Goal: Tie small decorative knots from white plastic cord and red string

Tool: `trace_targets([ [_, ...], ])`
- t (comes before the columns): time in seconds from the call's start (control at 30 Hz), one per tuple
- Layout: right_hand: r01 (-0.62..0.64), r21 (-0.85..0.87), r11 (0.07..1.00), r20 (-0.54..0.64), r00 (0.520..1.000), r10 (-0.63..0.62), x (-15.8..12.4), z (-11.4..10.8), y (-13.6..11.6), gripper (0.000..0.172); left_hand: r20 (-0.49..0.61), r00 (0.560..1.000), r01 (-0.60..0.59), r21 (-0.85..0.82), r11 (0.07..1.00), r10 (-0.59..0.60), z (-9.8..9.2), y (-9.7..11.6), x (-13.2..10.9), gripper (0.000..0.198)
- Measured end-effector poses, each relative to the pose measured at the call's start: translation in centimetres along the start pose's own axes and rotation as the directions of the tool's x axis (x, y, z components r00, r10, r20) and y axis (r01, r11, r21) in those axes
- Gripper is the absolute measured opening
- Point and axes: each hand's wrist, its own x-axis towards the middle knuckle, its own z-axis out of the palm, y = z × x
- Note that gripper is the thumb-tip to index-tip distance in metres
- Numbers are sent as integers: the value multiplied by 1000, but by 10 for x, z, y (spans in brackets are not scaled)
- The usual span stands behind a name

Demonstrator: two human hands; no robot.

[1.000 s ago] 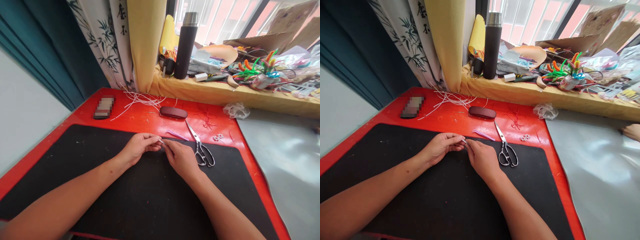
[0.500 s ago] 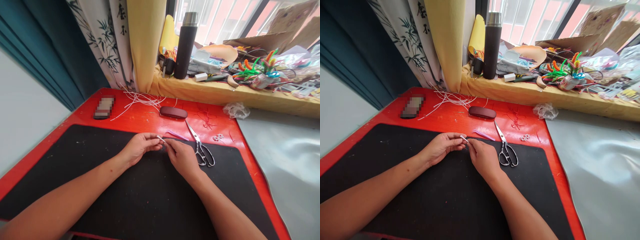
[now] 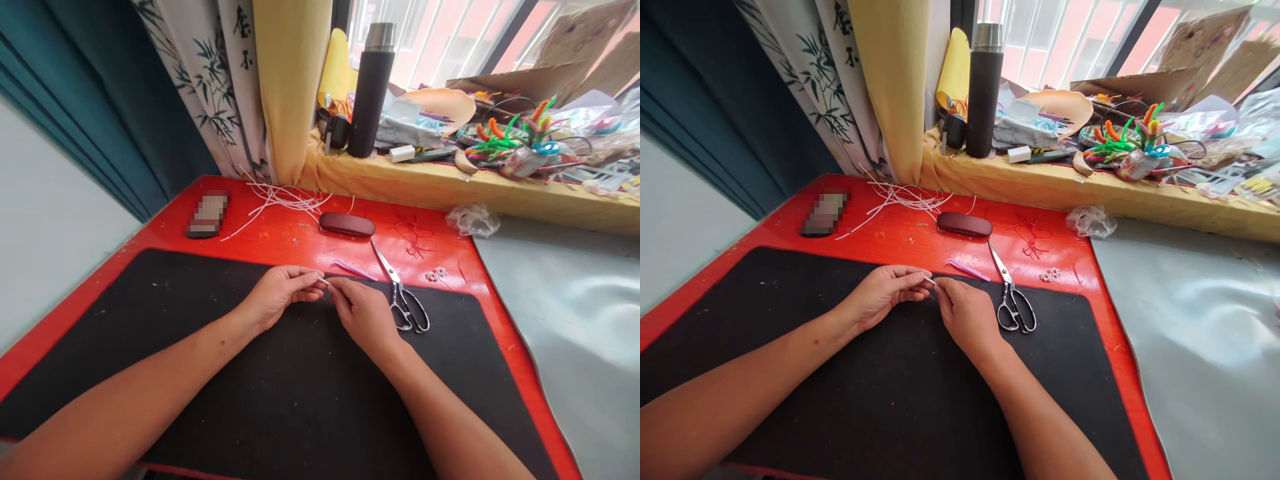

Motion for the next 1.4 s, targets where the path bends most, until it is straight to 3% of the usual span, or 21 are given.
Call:
trace_targets([
  [0.3, -15, 49, 999, -5, 1000, 15, 1, -2, -1, 23, 45, 998, 41, -52, 998, -38, 0, 4, 0, 17],
  [0.5, -35, 73, 997, -11, 999, 35, 1, -3, -2, 22, 66, 994, 91, -118, 989, -83, 0, 4, 3, 25],
  [1.1, -54, 115, 992, 31, 998, 51, 2, -4, -4, 22, 47, 995, 96, -127, 987, -91, 2, 6, 2, 30],
  [1.4, -57, 118, 991, 42, 998, 53, 2, -3, -3, 22, 59, 995, 89, -112, 990, -82, 0, 4, 1, 22],
])
